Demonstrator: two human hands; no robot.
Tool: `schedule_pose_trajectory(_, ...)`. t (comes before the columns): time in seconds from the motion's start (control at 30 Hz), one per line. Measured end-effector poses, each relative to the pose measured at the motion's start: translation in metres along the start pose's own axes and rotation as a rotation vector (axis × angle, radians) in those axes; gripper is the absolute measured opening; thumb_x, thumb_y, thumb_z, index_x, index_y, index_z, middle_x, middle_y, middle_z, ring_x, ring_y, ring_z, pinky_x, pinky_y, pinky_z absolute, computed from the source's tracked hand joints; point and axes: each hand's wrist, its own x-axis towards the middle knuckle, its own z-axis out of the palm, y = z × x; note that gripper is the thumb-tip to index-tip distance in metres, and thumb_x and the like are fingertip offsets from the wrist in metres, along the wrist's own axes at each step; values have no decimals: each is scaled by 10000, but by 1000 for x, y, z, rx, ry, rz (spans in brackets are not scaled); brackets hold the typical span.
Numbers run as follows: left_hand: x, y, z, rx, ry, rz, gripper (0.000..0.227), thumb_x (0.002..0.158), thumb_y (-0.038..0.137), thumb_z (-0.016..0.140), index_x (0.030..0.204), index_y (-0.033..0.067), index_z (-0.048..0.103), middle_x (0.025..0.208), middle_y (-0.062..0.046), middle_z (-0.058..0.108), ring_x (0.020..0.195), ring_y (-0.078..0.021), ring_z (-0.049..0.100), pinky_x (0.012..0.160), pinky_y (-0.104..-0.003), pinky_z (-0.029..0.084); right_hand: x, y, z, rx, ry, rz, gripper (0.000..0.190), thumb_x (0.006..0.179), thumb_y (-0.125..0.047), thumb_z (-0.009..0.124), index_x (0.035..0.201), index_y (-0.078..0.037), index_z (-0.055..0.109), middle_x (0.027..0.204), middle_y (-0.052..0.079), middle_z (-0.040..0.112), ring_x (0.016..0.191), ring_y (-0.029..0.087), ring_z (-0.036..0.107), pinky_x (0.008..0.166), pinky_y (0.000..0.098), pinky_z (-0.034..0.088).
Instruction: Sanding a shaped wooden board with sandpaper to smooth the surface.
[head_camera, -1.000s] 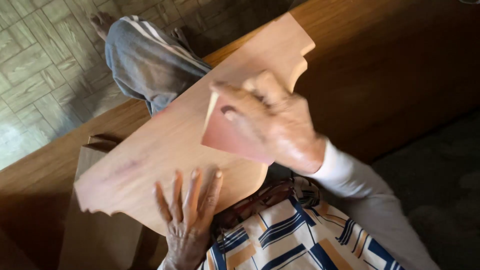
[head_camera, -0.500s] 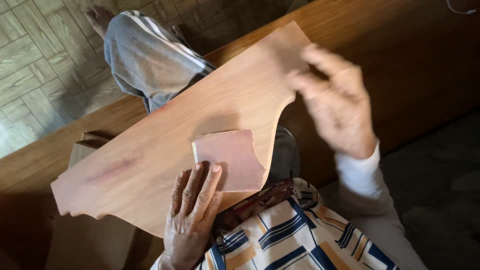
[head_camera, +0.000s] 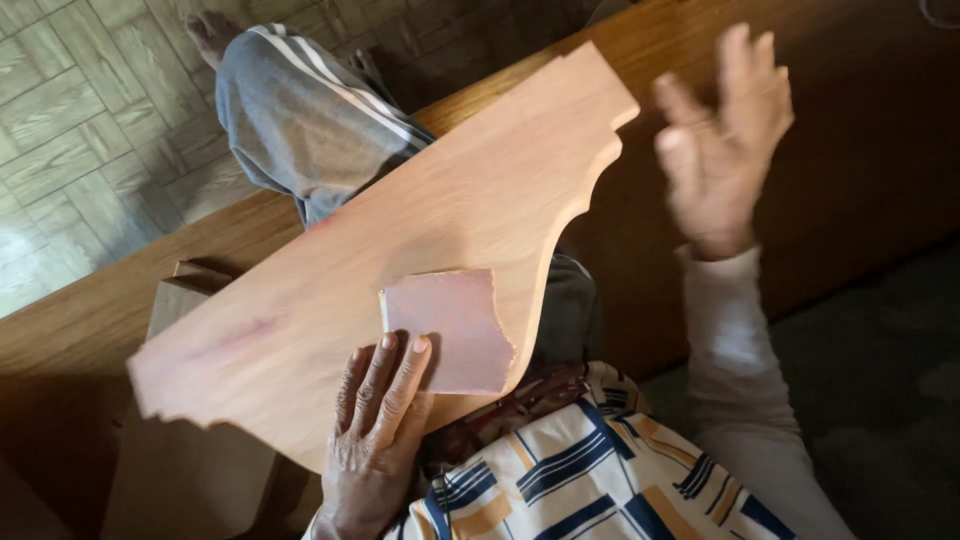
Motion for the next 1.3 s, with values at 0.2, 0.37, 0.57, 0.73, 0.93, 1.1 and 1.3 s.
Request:
schedule_pose_trajectory(0.2, 0, -2, 6, -100, 89, -60, 314, 1089, 58, 444, 1363, -58, 544, 1547, -146, 480, 1463, -391, 471, 1254, -566, 382, 22, -75, -42, 997, -149, 461, 680, 1082, -336, 491, 1659, -93, 226, 1573, 175, 511, 1478, 235, 468, 1276, 384, 401)
schedule_pose_trajectory(0.37, 0, 0, 1, -97, 82, -15, 246, 1100, 50, 401, 1311, -23, 504, 1556, -203, 446, 1460, -439, 464, 1247, -608, 367, 29, -86, -7, 1383, -314, 571, 682, 966, -269, 660, 1515, -68, 309, 1387, 72, 549, 1311, 202, 532, 1163, 395, 476)
schedule_pose_trajectory(0.57, -3, -2, 5, -95, 52, -57, 273, 1087, 57, 426, 1320, -38, 532, 1546, -168, 476, 1453, -421, 470, 1256, -582, 353, 24, -84, 4, 1466, -188, 733, 461, 985, -244, 681, 1387, -86, 520, 1012, -49, 612, 900, 41, 559, 752, 182, 434)
schedule_pose_trajectory(0.73, -2, -2, 7, -103, 65, -62, 274, 1086, 54, 434, 1319, -30, 549, 1542, -164, 483, 1452, -418, 474, 1252, -577, 363, 36, -85, -8, 1270, -202, 615, 444, 1034, -408, 596, 1321, -71, 578, 962, -81, 541, 869, 18, 473, 763, 182, 396)
schedule_pose_trajectory(0.93, 16, 6, -10, -105, 70, -26, 209, 1067, 16, 473, 1244, -53, 558, 1542, -220, 453, 1439, -464, 471, 1232, -610, 373, 49, -80, -33, 720, -29, 336, 205, 1169, -205, 551, 1092, -18, 584, 1068, 90, 573, 986, 194, 549, 878, 334, 444)
schedule_pose_trajectory(1.1, 27, 14, -14, -72, 9, -57, 393, 1090, 44, 427, 1467, -29, 513, 1607, -132, 402, 1498, -391, 422, 1272, -552, 335, 63, -116, -84, 502, 69, 95, 361, 1257, -221, 471, 1332, 117, 572, 1246, 244, 583, 1128, 340, 553, 1017, 441, 436)
schedule_pose_trajectory(1.3, 34, 19, -9, 179, -45, 30, 319, 1093, 114, 553, 1395, 30, 614, 1628, -92, 347, 1502, -380, 362, 1243, -563, 351, 65, -139, -49, 420, -552, -502, 705, 983, -558, 612, 1523, -119, 496, 1576, 190, 498, 1446, 369, 511, 1204, 498, 397)
